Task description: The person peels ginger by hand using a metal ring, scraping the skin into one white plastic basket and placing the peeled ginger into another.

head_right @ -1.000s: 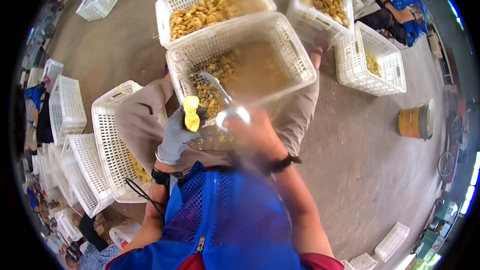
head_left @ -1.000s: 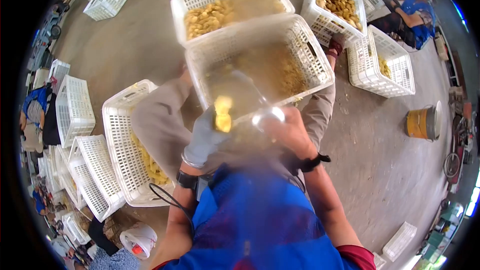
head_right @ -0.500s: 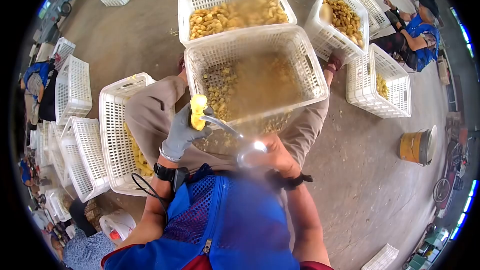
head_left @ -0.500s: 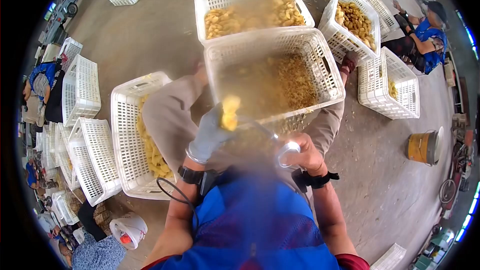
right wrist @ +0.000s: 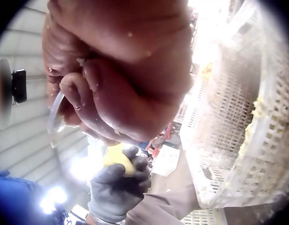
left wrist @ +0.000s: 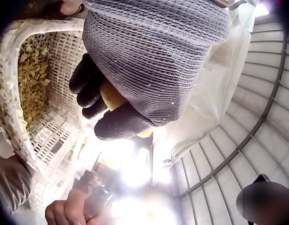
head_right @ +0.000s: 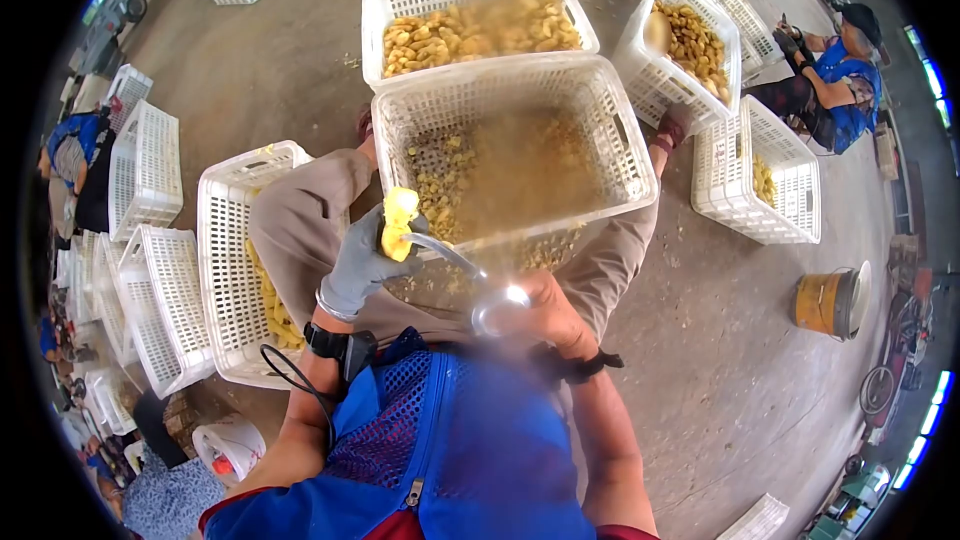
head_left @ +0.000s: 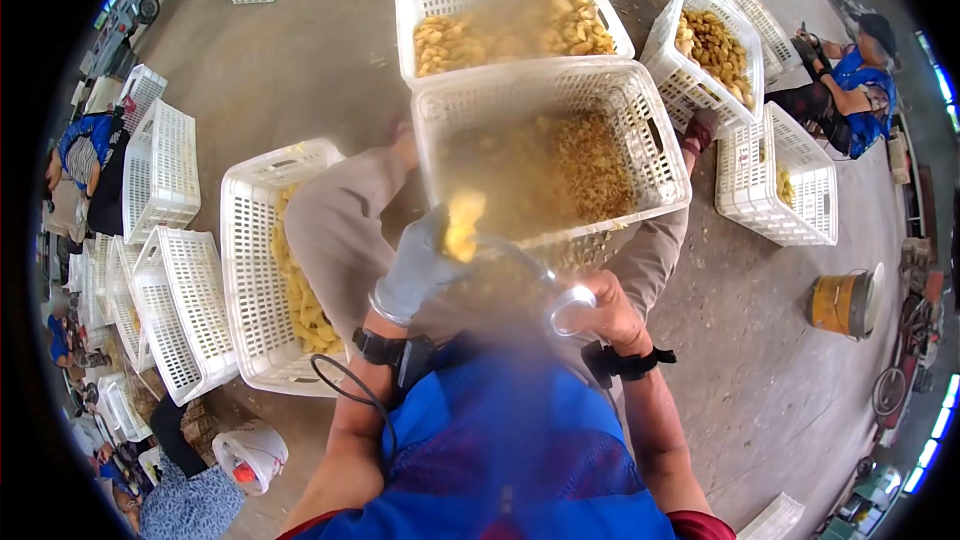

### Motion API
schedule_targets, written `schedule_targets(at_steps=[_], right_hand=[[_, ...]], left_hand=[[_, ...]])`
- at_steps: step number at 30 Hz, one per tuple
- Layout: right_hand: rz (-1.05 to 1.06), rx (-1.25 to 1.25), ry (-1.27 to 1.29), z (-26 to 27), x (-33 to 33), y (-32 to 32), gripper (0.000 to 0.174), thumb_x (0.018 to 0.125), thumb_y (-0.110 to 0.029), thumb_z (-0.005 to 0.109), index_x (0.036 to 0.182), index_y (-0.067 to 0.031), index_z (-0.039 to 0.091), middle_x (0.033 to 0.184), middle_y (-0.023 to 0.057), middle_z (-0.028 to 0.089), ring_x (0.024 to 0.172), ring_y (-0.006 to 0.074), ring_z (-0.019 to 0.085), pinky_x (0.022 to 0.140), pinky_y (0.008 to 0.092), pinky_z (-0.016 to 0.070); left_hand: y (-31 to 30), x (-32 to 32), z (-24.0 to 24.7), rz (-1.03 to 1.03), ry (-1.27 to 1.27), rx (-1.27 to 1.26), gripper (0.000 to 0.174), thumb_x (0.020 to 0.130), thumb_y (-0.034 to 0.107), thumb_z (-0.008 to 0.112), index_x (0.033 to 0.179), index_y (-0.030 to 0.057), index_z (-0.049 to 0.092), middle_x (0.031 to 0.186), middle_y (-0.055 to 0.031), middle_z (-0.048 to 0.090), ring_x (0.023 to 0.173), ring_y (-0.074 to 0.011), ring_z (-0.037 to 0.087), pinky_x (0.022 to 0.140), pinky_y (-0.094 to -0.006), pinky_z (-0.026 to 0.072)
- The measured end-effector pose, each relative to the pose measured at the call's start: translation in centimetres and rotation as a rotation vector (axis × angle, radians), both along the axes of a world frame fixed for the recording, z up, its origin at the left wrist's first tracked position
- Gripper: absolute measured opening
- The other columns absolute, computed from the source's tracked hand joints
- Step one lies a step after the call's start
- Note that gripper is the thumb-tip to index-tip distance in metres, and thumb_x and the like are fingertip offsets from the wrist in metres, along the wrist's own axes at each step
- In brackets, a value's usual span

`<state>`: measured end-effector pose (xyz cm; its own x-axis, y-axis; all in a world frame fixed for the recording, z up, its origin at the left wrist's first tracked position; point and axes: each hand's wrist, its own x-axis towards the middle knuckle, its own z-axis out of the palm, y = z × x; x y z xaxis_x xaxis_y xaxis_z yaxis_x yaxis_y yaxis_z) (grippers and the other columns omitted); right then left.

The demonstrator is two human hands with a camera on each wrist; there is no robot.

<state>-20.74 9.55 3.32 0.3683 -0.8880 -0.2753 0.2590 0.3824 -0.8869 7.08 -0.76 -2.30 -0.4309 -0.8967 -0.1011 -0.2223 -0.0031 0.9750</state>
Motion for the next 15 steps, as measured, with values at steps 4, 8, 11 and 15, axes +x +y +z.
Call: schedule_targets(at_steps=[4,8,11,15], right_hand=[[-0.023,0.079,-0.099,0.3,0.7,0.6,0.010,0.080,-0.003,0.072,0.089,0.0006,0.075,0.081,0.0016,0.070,0.068,0.0101,0.060,0.061,0.0260,0.0447],[-0.059,0.115,-0.182,-0.2,1.1,1.3,0.004,0.081,-0.003,0.069,0.077,-0.0017,0.069,0.071,-0.0013,0.063,0.058,0.0071,0.052,0.052,0.0249,0.0369],[-0.088,-0.338,0.138,-1.2,1.5,1.0,0.012,0.082,-0.004,0.068,0.071,-0.0045,0.064,0.066,-0.0018,0.058,0.051,0.0061,0.046,0.047,0.0250,0.0309],[-0.146,0.138,-0.155,-0.4,1.8,1.2,0.012,0.084,-0.009,0.069,0.074,-0.0064,0.063,0.067,-0.0003,0.058,0.049,0.0075,0.046,0.044,0.0250,0.0299]], left_hand=[[-0.4,-0.4,2.3,-0.017,-0.177,-0.255,0.064,0.066,0.005,0.085,0.125,0.0019,0.062,0.109,-0.0071,0.072,0.098,-0.0173,0.069,0.088,-0.0323,0.0552],[-0.4,-1.1,2.5,0.001,-0.197,-0.338,0.057,0.065,0.012,0.085,0.117,0.0018,0.064,0.101,-0.0090,0.073,0.091,-0.0197,0.071,0.083,-0.0324,0.0555],[0.4,-2.7,3.2,0.160,-0.142,-0.264,0.050,0.067,0.011,0.082,0.113,0.0020,0.064,0.098,-0.0117,0.072,0.087,-0.0271,0.070,0.080,-0.0363,0.0563],[1.0,-3.5,2.9,0.312,-0.390,-0.612,0.040,0.073,0.012,0.078,0.108,0.0023,0.063,0.091,-0.0153,0.068,0.082,-0.0362,0.067,0.073,-0.0430,0.0550]])
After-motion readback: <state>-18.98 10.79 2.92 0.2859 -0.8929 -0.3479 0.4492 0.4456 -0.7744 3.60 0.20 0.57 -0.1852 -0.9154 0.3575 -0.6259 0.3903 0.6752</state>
